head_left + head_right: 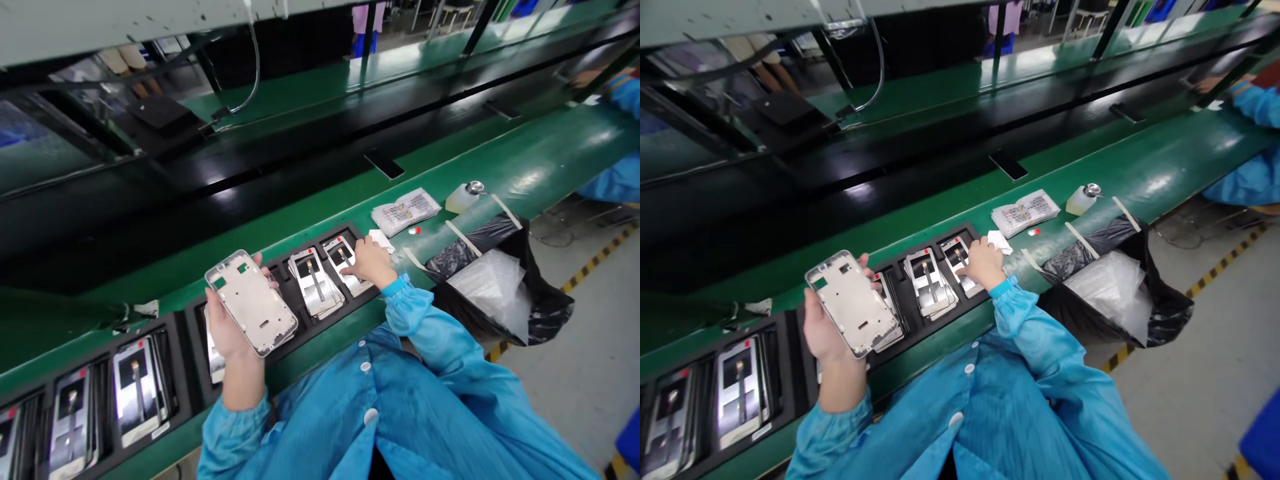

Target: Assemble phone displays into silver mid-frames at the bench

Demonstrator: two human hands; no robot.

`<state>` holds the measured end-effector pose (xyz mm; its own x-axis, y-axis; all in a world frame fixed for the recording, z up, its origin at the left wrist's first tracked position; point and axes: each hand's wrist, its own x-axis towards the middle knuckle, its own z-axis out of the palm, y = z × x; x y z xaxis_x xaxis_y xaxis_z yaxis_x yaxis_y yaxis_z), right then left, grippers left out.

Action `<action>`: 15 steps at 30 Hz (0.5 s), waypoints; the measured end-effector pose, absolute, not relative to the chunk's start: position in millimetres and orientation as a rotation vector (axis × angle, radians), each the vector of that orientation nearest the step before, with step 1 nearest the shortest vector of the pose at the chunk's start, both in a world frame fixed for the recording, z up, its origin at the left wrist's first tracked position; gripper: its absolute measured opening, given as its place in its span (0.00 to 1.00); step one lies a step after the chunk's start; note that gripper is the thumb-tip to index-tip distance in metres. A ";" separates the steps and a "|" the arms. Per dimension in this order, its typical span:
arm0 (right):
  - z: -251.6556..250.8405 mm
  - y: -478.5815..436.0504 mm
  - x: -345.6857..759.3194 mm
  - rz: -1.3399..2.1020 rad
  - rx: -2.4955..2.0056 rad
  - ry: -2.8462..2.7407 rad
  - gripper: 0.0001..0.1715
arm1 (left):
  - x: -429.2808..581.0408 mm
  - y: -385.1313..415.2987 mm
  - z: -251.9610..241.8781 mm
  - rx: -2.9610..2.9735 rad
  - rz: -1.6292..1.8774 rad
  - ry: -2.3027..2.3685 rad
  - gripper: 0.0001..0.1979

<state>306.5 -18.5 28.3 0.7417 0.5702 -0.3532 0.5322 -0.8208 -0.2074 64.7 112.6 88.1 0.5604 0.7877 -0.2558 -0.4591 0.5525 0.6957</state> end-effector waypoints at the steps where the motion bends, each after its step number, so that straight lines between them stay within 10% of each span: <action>1: 27.8 -20.2 306.7 0.623 -2.826 -0.896 0.50 | 62.0 107.6 81.5 0.579 0.753 0.616 0.36; 7: 23.3 -31.8 310.6 0.666 -2.541 -0.903 0.17 | 64.5 96.8 67.1 0.475 0.628 0.632 0.30; 15: 39.3 -52.0 296.7 0.711 -1.807 -0.902 0.39 | 90.3 82.5 51.7 0.559 0.210 0.361 0.45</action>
<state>296.7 -52.0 39.3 0.5570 0.8269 -0.0768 0.2684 -0.2667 -0.9256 90.3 82.5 51.7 0.9162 0.2901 -0.2765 -0.0959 0.8287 0.5514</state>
